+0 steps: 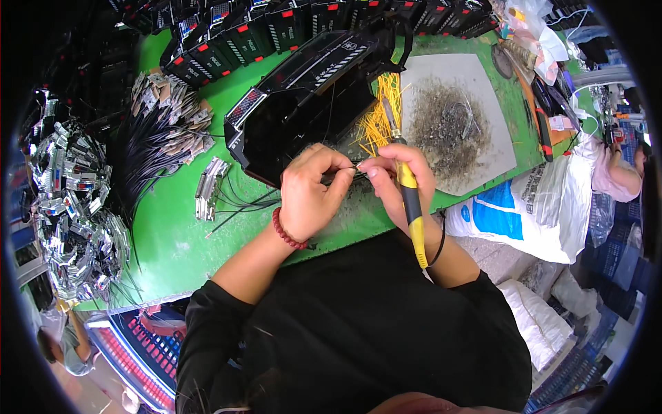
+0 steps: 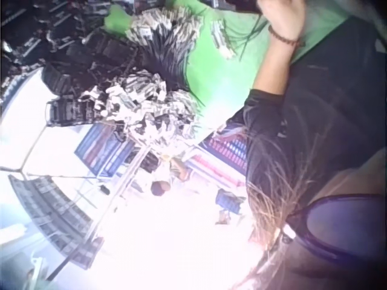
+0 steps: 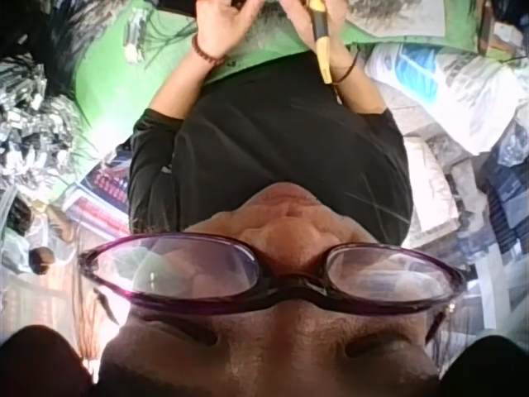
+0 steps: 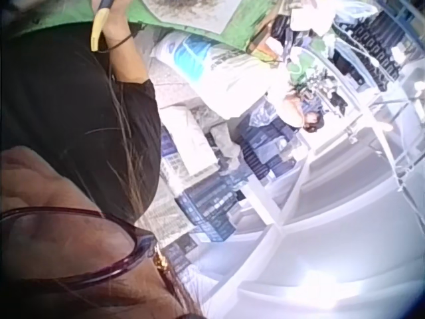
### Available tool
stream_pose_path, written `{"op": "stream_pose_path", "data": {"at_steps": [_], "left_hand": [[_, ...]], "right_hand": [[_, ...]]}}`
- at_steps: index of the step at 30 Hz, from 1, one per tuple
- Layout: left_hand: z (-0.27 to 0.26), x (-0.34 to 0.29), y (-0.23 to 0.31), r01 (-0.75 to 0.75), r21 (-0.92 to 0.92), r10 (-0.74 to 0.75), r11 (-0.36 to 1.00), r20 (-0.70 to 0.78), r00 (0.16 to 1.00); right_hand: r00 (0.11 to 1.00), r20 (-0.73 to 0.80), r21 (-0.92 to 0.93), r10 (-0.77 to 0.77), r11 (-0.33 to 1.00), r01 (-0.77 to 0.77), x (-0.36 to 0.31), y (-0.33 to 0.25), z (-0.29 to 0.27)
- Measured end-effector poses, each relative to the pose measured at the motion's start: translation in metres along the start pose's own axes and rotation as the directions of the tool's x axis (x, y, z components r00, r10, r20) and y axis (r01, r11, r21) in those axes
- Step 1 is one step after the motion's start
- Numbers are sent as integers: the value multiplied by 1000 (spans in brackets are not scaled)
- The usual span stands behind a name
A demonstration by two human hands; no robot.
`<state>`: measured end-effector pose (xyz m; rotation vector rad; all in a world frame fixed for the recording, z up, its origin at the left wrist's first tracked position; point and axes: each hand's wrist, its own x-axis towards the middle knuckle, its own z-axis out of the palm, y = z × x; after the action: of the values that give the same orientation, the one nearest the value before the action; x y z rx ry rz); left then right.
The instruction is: The person solders wires onto circuit boards using a soldering iron, then solders and installs the wiring components into toy car bodies.
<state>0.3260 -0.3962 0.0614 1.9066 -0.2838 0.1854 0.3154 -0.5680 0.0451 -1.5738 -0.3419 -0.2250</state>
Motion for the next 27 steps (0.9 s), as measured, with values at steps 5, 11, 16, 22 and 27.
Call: {"op": "stream_pose_path", "data": {"at_steps": [5,11,16,22,27], "left_hand": [[1,0,-3,-55,74,55,996,3,998],[0,0,-2,-9,10,9,1000,47,999],[-1,-1,-1,-99,126,89,987,85,992],[-1,0,-2,-65,104,56,992,92,994],[-2,-1,-3,-88,134,75,987,102,992]], "right_hand": [[990,-22,-9,141,990,-141,4,-2,5],[987,47,-28,154,988,-152,7,1,-2],[990,132,-213,50,977,-21,13,5,-16],[877,443,-507,-187,754,417,36,-3,-44],[836,539,-530,-107,728,435,42,1,-48]]}}
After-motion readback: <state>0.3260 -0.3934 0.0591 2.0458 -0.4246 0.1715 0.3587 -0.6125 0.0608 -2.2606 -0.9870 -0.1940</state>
